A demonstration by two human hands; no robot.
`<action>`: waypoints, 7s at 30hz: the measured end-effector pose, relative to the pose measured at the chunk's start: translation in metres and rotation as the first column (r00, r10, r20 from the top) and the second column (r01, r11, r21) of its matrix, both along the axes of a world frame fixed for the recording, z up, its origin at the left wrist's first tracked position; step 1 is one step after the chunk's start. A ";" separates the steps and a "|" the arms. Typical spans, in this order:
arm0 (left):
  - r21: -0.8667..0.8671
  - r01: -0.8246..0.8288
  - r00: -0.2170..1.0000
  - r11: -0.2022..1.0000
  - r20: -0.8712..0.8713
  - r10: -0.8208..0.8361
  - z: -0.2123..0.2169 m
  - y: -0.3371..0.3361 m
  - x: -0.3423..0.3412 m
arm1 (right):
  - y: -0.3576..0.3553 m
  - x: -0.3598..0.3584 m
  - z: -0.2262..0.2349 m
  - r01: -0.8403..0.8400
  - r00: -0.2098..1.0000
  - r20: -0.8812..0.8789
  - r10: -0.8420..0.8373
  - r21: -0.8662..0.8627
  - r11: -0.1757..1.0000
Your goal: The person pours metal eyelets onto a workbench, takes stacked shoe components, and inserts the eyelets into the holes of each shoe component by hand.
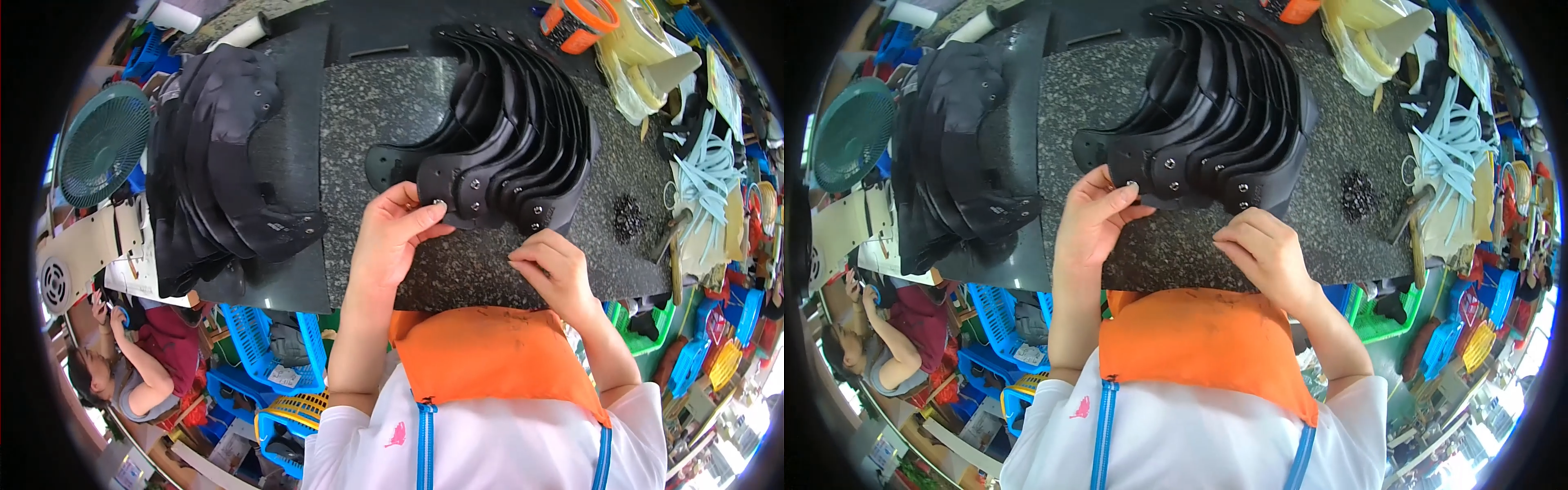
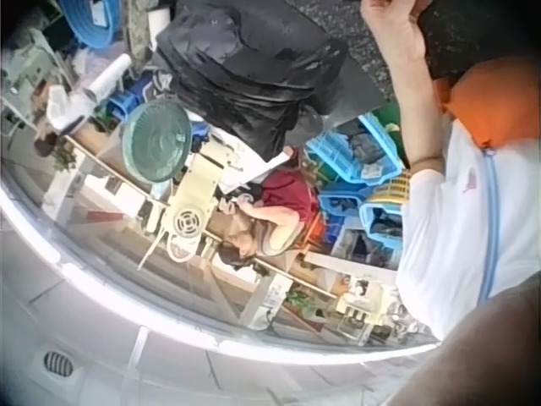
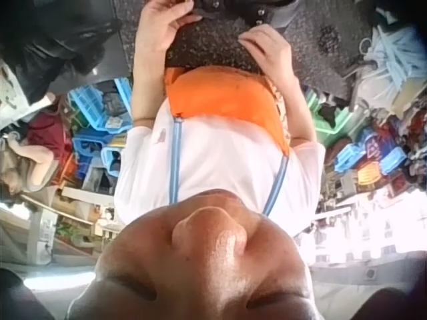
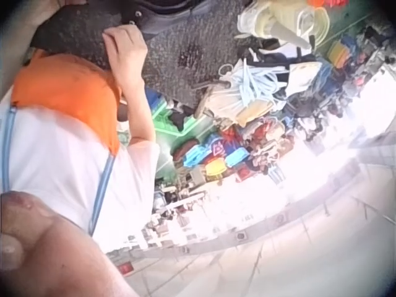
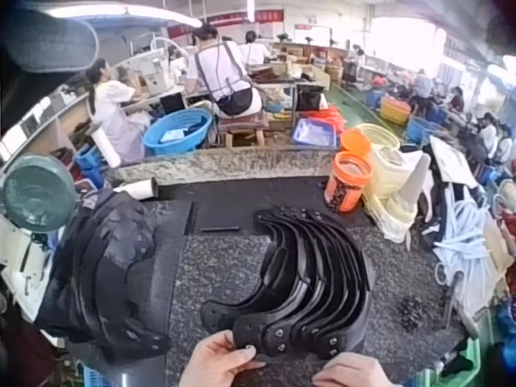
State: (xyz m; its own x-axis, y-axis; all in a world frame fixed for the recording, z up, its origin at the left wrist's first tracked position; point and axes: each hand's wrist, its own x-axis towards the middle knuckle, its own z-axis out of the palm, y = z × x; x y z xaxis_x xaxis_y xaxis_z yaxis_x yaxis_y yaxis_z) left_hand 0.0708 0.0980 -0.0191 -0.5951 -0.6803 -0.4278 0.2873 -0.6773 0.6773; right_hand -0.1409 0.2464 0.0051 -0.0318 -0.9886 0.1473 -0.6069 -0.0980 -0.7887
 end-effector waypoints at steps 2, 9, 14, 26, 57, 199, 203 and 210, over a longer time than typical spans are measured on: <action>0.008 -0.016 1.000 1.000 -0.014 0.017 0.001 0.000 -0.002 | -0.024 0.010 0.016 0.037 0.999 0.015 -0.036 -0.109 0.993; -0.328 -0.191 0.972 0.925 0.066 0.224 0.009 0.018 -0.021 | -0.101 0.039 0.013 0.163 0.986 0.050 -0.157 -0.427 0.890; -0.387 -0.189 0.966 0.903 0.093 0.242 0.017 0.018 -0.029 | -0.109 0.037 0.002 0.126 0.965 -0.118 -0.233 -0.571 0.811; -0.381 -0.173 0.944 0.908 0.199 0.263 0.010 0.011 -0.024 | -0.088 0.040 0.015 0.110 0.988 -0.068 -0.142 -0.342 0.933; -0.769 0.616 0.409 0.170 0.497 0.765 -0.003 -0.009 0.009 | 0.023 -0.199 -0.028 0.658 0.521 -0.517 -0.679 -0.264 0.705; -0.525 0.214 0.824 0.824 0.550 0.137 0.005 0.009 0.008 | 0.034 -0.105 -0.009 0.642 0.506 -0.646 -0.571 -0.160 0.750; -0.617 0.233 0.810 0.752 0.551 0.200 -0.002 0.009 0.008 | 0.032 -0.107 -0.017 0.531 0.504 -0.643 -0.577 -0.295 0.794; -0.585 0.072 0.869 0.808 0.434 0.236 0.001 0.008 0.010 | 0.018 -0.102 -0.016 0.563 0.574 -0.493 -0.654 -0.341 0.752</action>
